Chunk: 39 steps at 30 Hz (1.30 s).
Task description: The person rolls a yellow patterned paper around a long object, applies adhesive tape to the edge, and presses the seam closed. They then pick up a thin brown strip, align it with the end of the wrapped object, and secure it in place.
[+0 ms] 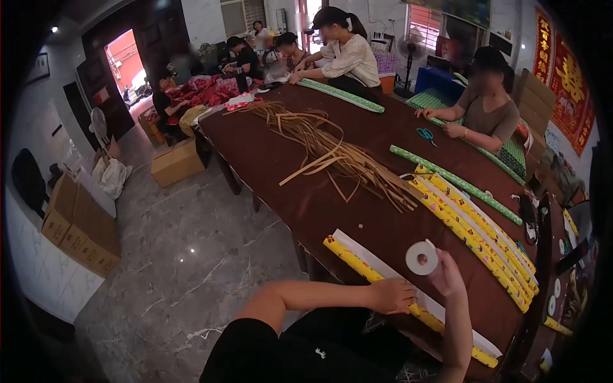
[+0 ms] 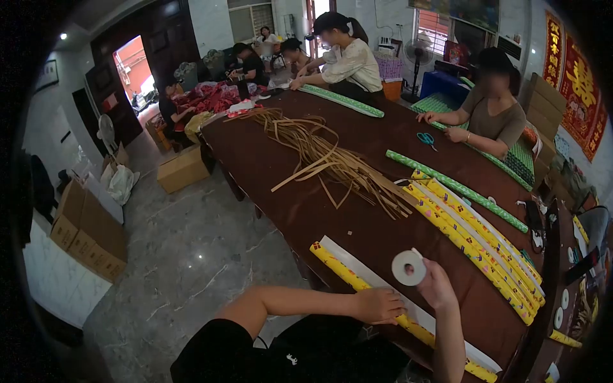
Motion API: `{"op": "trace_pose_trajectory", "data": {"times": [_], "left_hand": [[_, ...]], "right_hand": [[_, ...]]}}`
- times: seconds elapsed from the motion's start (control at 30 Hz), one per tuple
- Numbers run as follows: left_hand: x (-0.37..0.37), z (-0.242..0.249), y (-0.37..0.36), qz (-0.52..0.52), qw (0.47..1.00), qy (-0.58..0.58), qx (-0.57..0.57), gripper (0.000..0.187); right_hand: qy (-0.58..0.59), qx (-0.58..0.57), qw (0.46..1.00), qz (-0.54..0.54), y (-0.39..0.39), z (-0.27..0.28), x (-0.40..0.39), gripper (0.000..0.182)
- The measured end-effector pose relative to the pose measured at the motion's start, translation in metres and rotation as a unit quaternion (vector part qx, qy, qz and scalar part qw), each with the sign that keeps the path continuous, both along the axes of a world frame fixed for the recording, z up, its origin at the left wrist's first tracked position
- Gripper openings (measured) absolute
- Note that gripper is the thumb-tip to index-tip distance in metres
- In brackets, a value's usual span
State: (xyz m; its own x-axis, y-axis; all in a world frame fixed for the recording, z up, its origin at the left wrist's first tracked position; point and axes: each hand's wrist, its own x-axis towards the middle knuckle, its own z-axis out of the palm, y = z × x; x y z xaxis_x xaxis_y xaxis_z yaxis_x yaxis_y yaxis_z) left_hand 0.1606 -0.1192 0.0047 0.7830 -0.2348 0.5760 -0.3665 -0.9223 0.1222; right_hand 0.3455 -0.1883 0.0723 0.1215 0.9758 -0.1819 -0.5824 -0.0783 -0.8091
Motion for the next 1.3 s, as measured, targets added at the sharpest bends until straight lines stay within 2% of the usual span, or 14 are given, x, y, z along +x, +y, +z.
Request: {"op": "trace_pose_trajectory", "data": {"times": [0.03,0.07,0.13,0.17,0.43,0.67,0.77,0.9,0.93,0.97,1.0,1.07,1.23,1.3], "left_hand": [[0.000,0.000,0.001,0.002,1.000,0.002,0.002,0.038],[0.001,-0.001,0.001,-0.003,1.000,-0.016,-0.006,0.038],[0.001,-0.003,0.000,-0.008,0.999,-0.028,-0.018,0.038],[0.002,-0.005,0.000,0.001,1.000,-0.022,-0.001,0.038],[-0.003,0.005,0.001,-0.001,0.999,-0.028,0.021,0.034],[-0.012,0.011,-0.008,0.000,0.999,-0.043,-0.032,0.038],[-0.046,0.037,-0.016,0.177,0.978,-0.098,-0.051,0.034],[-0.075,0.047,0.027,0.444,0.861,-0.173,-0.178,0.033],[-0.083,0.045,0.037,0.456,0.843,-0.148,-0.244,0.032],[-0.091,0.041,0.047,0.466,0.820,-0.124,-0.310,0.031],[-0.101,0.040,0.051,0.415,0.789,-0.067,-0.449,0.026],[-0.108,0.036,0.048,0.403,0.795,-0.070,-0.447,0.022],[-0.110,0.034,0.046,0.394,0.799,-0.114,-0.439,0.011],[-0.115,0.029,0.058,0.459,0.771,-0.103,-0.429,0.008]], "right_hand": [[-0.022,-0.005,0.999,0.029,0.022,0.005,-0.015,0.033],[-0.225,0.008,0.970,0.091,0.041,-0.006,-0.017,0.035],[-0.033,-0.091,0.986,0.135,0.068,0.001,-0.040,0.038],[-0.027,-0.095,0.986,0.134,0.078,0.000,-0.051,0.038],[-0.030,-0.062,0.981,0.184,0.093,-0.035,-0.059,0.041],[-0.132,-0.042,0.976,0.169,0.087,-0.041,-0.065,0.035],[-0.124,-0.018,0.979,0.164,0.086,-0.048,-0.069,0.031],[-0.268,0.031,0.944,0.190,0.075,-0.029,-0.086,0.027],[-0.314,0.041,0.929,0.189,0.073,-0.029,-0.090,0.025],[-0.457,0.100,0.870,0.159,0.074,-0.035,-0.091,0.027],[-0.452,0.102,0.873,0.154,0.074,-0.040,-0.092,0.027],[-0.574,0.187,0.791,0.096,0.072,-0.048,-0.096,0.028],[-0.592,0.194,0.776,0.100,0.070,-0.038,-0.097,0.033],[-0.608,0.196,0.765,0.083,0.070,-0.033,-0.097,0.036]]}}
